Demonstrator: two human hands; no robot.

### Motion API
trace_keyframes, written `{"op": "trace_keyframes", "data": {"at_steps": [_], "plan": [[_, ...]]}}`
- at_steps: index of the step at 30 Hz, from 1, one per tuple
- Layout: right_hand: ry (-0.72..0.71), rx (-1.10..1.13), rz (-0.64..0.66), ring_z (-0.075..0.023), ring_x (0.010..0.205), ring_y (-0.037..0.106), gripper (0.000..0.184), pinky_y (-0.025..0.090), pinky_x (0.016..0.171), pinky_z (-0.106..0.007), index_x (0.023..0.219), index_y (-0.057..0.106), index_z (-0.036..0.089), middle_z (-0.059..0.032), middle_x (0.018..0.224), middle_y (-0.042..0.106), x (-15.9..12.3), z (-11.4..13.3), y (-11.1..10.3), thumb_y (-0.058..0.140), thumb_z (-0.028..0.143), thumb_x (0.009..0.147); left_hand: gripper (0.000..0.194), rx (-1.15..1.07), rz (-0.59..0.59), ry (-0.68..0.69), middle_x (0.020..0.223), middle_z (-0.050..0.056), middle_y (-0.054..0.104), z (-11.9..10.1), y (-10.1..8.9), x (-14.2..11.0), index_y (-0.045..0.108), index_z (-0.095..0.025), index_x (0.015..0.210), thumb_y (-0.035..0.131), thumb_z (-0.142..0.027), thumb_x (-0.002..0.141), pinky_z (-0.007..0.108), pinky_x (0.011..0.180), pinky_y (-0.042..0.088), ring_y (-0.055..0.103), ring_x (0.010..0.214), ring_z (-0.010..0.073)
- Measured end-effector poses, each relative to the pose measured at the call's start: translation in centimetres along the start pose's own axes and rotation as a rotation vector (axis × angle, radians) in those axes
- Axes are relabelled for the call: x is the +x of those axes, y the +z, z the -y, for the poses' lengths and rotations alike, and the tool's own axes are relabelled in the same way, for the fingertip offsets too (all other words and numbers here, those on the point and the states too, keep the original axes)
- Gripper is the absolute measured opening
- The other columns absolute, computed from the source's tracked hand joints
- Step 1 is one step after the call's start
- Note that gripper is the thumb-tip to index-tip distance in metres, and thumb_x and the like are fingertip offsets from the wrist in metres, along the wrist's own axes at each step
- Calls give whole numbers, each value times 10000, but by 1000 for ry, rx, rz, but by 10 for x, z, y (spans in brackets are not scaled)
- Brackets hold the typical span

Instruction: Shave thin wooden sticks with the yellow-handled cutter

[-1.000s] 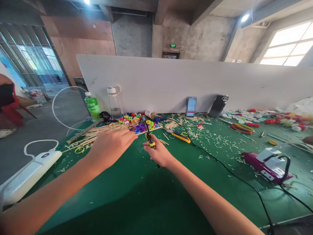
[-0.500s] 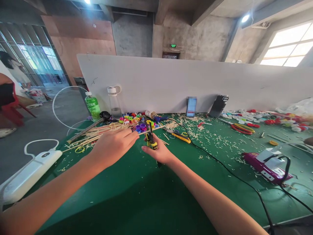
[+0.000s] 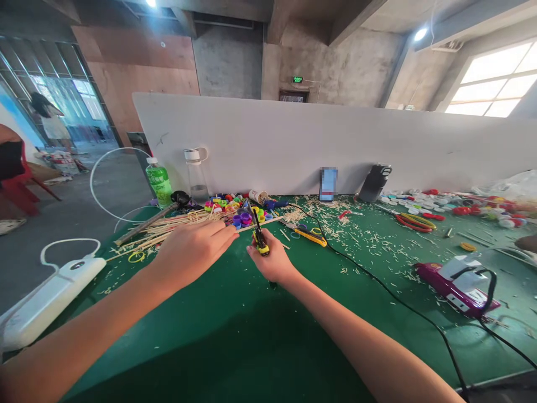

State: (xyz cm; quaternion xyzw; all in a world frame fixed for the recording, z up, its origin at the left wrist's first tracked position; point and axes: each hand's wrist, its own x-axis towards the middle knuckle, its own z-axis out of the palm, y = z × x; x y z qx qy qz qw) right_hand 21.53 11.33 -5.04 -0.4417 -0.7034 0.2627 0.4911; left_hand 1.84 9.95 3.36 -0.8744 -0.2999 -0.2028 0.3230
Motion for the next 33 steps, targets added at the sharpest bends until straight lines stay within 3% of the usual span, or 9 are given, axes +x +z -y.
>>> {"op": "trace_keyframes", "data": {"at_steps": [7, 11, 16, 23, 25, 27, 30, 33], "plan": [[6, 10, -5, -174, 843, 538, 220, 426, 766, -302, 1001, 513, 202, -36, 943, 574, -4, 0, 2, 537, 368, 857, 255, -25, 41, -30, 680, 13, 585, 2, 2, 3, 599, -169, 790, 406, -209, 950, 298, 463, 226, 574, 613, 163], [-42, -222, -144, -212, 891, 515, 209, 408, 796, -336, 867, 554, 211, -54, 937, 542, -7, 8, 2, 533, 419, 853, 331, -42, 77, -66, 644, 28, 597, 4, 0, 4, 595, -153, 752, 368, -252, 971, 301, 464, 222, 585, 587, 172], [76, -100, -12, -144, 648, 452, 230, 381, 616, -271, 884, 515, 209, 7, 732, 507, -9, 13, 1, 471, 434, 900, 333, -45, 86, -71, 635, 36, 603, 2, 0, 6, 589, -147, 742, 368, -247, 971, 297, 454, 225, 590, 572, 172], [117, 43, 46, -141, 694, 459, 232, 390, 633, -262, 941, 515, 209, -2, 811, 520, -9, 11, 1, 486, 433, 889, 315, -70, 92, -66, 635, 33, 609, 2, 3, 5, 596, -147, 749, 387, -244, 965, 300, 447, 243, 590, 556, 173], [121, -1, 52, -157, 741, 482, 233, 419, 695, -293, 950, 520, 217, -12, 840, 518, -8, 10, 0, 476, 438, 889, 312, -69, 88, -67, 628, 31, 603, 2, 3, 4, 591, -152, 746, 389, -246, 965, 300, 446, 243, 590, 559, 183], [100, -91, -22, -199, 894, 500, 242, 424, 833, -355, 971, 542, 229, -39, 939, 504, -7, 9, 0, 515, 441, 857, 299, -69, 78, -72, 625, 28, 597, 3, 2, 3, 588, -157, 744, 402, -242, 962, 299, 448, 245, 594, 574, 187], [22, -144, -115, -249, 1184, 384, 357, 316, 1025, -405, 1086, 552, 257, -73, 1174, 436, -5, 7, 0, 611, 433, 782, 276, -83, 66, -69, 630, 28, 597, 2, 2, 2, 594, -156, 739, 432, -228, 951, 296, 461, 265, 595, 596, 184], [50, 16, 5, -228, 1135, 446, 438, 380, 964, -380, 1185, 512, 264, -58, 1162, 493, -4, 2, -1, 603, 447, 798, 269, -98, 67, -66, 629, 35, 596, 1, 1, 2, 606, -148, 742, 440, -211, 944, 294, 470, 283, 593, 602, 180]]}}
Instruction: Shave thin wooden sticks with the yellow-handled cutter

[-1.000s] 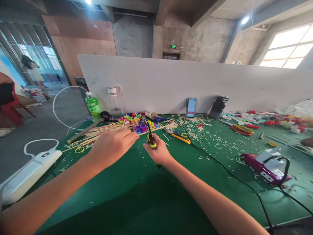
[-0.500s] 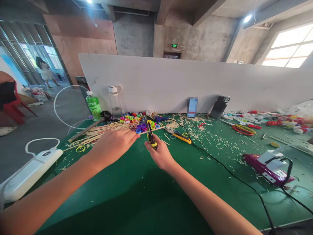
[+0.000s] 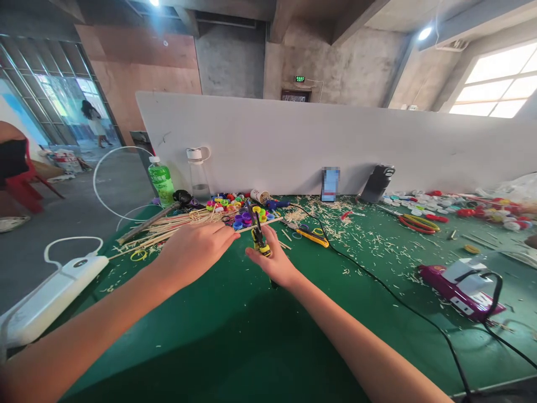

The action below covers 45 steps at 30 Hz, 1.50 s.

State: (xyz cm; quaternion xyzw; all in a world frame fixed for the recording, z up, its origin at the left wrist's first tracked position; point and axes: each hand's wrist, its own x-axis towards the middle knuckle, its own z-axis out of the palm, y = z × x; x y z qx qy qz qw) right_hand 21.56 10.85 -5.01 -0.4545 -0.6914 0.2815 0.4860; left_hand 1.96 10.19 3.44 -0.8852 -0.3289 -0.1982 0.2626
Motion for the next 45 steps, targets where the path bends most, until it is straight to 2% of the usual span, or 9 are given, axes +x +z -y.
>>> {"op": "trace_keyframes", "data": {"at_steps": [4, 10, 16, 22, 25, 30, 37, 40, 45], "plan": [[71, 117, 94, -173, 836, 539, 367, 447, 761, -312, 1095, 545, 220, -27, 936, 576, 1, -8, 1, 603, 445, 811, 242, -5, 23, 8, 655, 36, 604, -2, 0, 0, 620, -148, 780, 437, -182, 935, 297, 474, 300, 598, 622, 177], [15, 81, 23, -142, 731, 520, 229, 434, 674, -275, 951, 533, 195, -25, 877, 580, 3, -14, 5, 603, 360, 809, 205, -6, 4, 2, 660, 22, 594, -4, -3, -1, 604, -162, 788, 448, -160, 922, 297, 479, 290, 592, 618, 168], [0, 93, 31, -167, 832, 550, 239, 436, 771, -302, 998, 538, 200, -31, 939, 598, 2, -10, 4, 595, 337, 810, 282, 12, 37, -16, 622, 24, 591, -4, -7, 0, 594, -155, 745, 413, -218, 952, 304, 464, 244, 588, 578, 169], [47, 196, 76, -204, 1027, 536, 393, 412, 865, -323, 1160, 528, 233, -57, 1190, 576, -1, -8, 2, 613, 369, 802, 362, -26, 36, -55, 582, 15, 590, -4, -5, 2, 594, -152, 712, 383, -284, 975, 297, 447, 207, 559, 497, 150], [52, 199, 87, -215, 1062, 526, 426, 407, 873, -327, 1191, 528, 240, -55, 1220, 567, -2, -9, 2, 618, 386, 802, 362, -23, 35, -42, 578, 18, 589, -3, -5, 2, 594, -151, 700, 389, -277, 971, 295, 444, 203, 563, 501, 150], [20, 169, 75, -203, 995, 550, 347, 416, 839, -316, 1130, 543, 227, -52, 1142, 597, -1, -12, 2, 598, 378, 823, 353, -6, 75, -35, 572, 28, 591, -1, -8, 2, 603, -143, 707, 387, -253, 963, 294, 451, 216, 567, 501, 146], [-42, 34, 9, -147, 746, 525, 158, 415, 691, -280, 937, 538, 178, -18, 857, 580, 3, -9, 4, 526, 255, 800, 330, -17, 99, -43, 579, 25, 579, -2, -8, 2, 588, -154, 717, 387, -247, 961, 293, 458, 202, 564, 525, 165], [-53, 17, 10, -130, 670, 486, 146, 396, 615, -262, 895, 532, 177, -2, 799, 552, 4, -7, 3, 497, 194, 754, 300, -13, 78, -32, 583, 20, 573, -3, -8, 1, 575, -165, 723, 394, -226, 954, 296, 451, 183, 554, 513, 171], [-48, 19, 9, -129, 658, 482, 149, 396, 606, -264, 862, 525, 178, 3, 785, 541, 5, -5, 3, 493, 168, 717, 288, -28, 91, -36, 580, 17, 564, -3, -10, -1, 575, -172, 738, 388, -218, 952, 299, 451, 169, 549, 513, 179]]}}
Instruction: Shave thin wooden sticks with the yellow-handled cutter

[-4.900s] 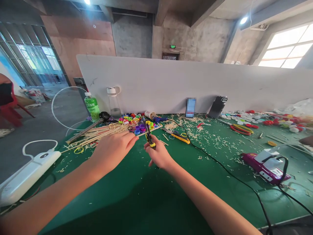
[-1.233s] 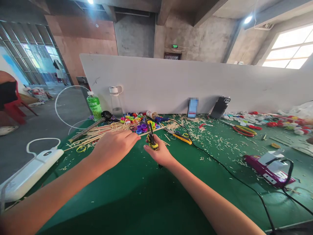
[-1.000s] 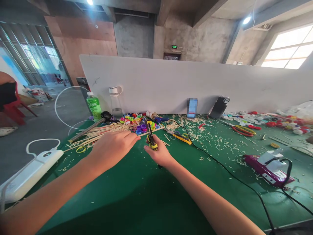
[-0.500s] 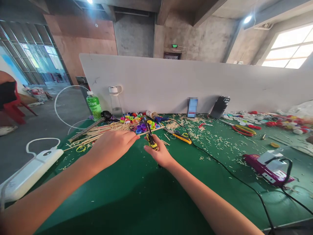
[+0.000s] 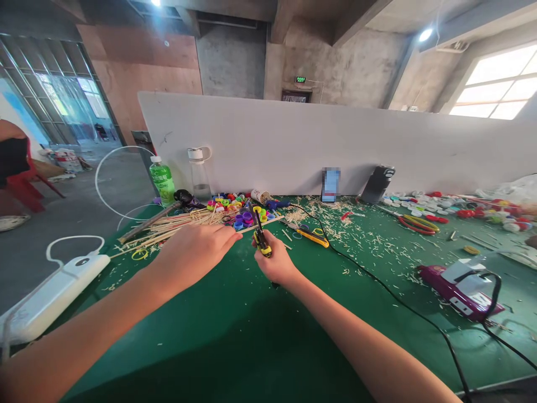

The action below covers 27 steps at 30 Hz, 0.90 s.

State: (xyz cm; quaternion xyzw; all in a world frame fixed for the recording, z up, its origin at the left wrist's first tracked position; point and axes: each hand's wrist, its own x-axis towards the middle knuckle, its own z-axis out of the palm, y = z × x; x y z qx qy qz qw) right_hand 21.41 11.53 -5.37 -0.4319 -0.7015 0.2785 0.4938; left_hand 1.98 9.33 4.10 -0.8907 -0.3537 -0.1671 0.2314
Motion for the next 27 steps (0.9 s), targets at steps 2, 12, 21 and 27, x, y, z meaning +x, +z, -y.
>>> {"op": "trace_keyframes", "data": {"at_steps": [2, 12, 21, 27], "plan": [[9, 8, -1, -135, 680, 502, 157, 409, 626, -269, 883, 527, 180, -3, 806, 556, -1, -1, 0, 506, 181, 727, 300, -10, 15, -16, 584, 20, 569, -1, 0, 0, 583, -169, 745, 379, -229, 957, 301, 456, 164, 547, 509, 180], [-30, -145, -101, -214, 911, 509, 246, 431, 798, -362, 971, 560, 189, -59, 973, 544, -7, 5, -1, 580, 303, 754, 400, -417, 196, -277, 554, -2, 566, 3, -6, 5, 610, -174, 720, 353, -366, 959, 262, 456, 235, 462, 460, 119], [213, 250, 82, -147, 701, 542, 409, 540, 481, -294, 1137, 474, 235, -29, 976, 527, -11, 8, 1, 506, 219, 729, 409, -528, 254, -319, 461, -30, 468, 0, -4, 7, 601, -185, 702, 345, -385, 951, 249, 434, 224, 371, 400, 98], [284, 302, 97, -173, 757, 538, 457, 565, 486, -328, 1123, 468, 229, -31, 964, 516, -9, 11, 1, 521, 236, 669, 360, -222, 124, -198, 545, 15, 570, -3, 3, 7, 586, -166, 694, 391, -322, 954, 276, 479, 208, 472, 467, 130]]}}
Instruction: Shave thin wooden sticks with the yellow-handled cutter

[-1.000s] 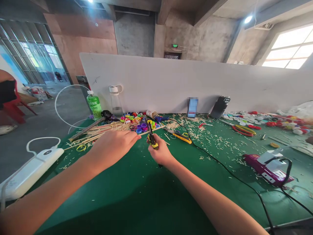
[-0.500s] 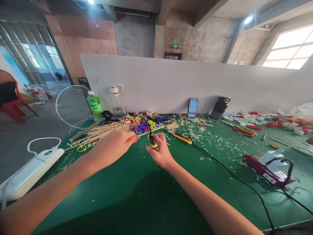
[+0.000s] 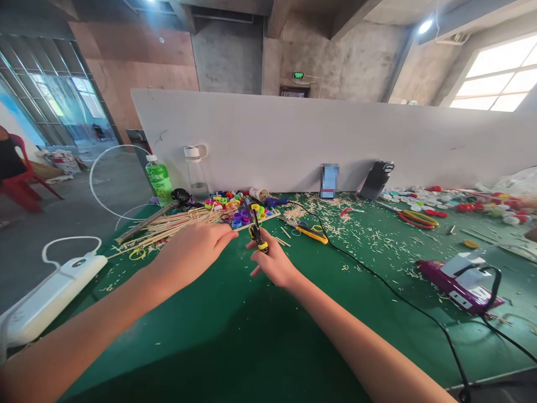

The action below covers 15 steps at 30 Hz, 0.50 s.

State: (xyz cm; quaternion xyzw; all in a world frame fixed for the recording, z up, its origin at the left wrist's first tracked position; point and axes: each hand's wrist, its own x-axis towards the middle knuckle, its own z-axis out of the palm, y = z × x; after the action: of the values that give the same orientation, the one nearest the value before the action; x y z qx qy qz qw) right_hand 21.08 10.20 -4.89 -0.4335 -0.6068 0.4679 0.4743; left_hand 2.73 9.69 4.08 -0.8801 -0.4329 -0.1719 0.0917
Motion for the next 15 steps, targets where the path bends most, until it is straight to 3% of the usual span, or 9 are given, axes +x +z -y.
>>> {"op": "trace_keyframes", "data": {"at_steps": [3, 7, 9, 12, 15], "plan": [[-20, -38, -18, -146, 707, 519, 384, 534, 521, -306, 1043, 488, 221, -17, 933, 522, 1, 0, 0, 495, 214, 659, 302, 76, -8, 41, 602, 22, 616, 2, 0, -2, 610, -167, 752, 411, -283, 948, 282, 477, 217, 547, 517, 156], [-128, -248, -69, -117, 629, 439, 159, 417, 549, -259, 827, 475, 204, 18, 752, 483, 3, -2, -3, 484, 169, 672, 193, 174, -26, 158, 744, 29, 669, 4, 0, -5, 635, -172, 910, 460, -100, 874, 291, 479, 242, 612, 607, 173], [-197, -340, -125, -140, 669, 426, 115, 396, 592, -273, 779, 463, 205, 16, 713, 452, 4, -2, -4, 500, 177, 675, 189, 171, -34, 157, 721, 33, 665, 5, 2, -5, 635, -165, 878, 450, -136, 901, 292, 475, 250, 614, 592, 179], [-266, -415, -190, -197, 825, 444, 177, 410, 720, -331, 843, 529, 202, -27, 841, 478, 6, -3, -4, 520, 208, 666, 286, 152, -46, 147, 641, 36, 637, 5, 3, -4, 616, -158, 776, 403, -231, 953, 289, 465, 250, 598, 543, 181], [-248, -358, -160, -229, 958, 444, 320, 393, 830, -372, 981, 569, 212, -52, 1004, 496, 6, -5, -5, 557, 243, 662, 309, 149, -34, 141, 621, 36, 630, 4, 2, -3, 603, -156, 747, 394, -241, 958, 283, 461, 257, 595, 531, 186]]}}
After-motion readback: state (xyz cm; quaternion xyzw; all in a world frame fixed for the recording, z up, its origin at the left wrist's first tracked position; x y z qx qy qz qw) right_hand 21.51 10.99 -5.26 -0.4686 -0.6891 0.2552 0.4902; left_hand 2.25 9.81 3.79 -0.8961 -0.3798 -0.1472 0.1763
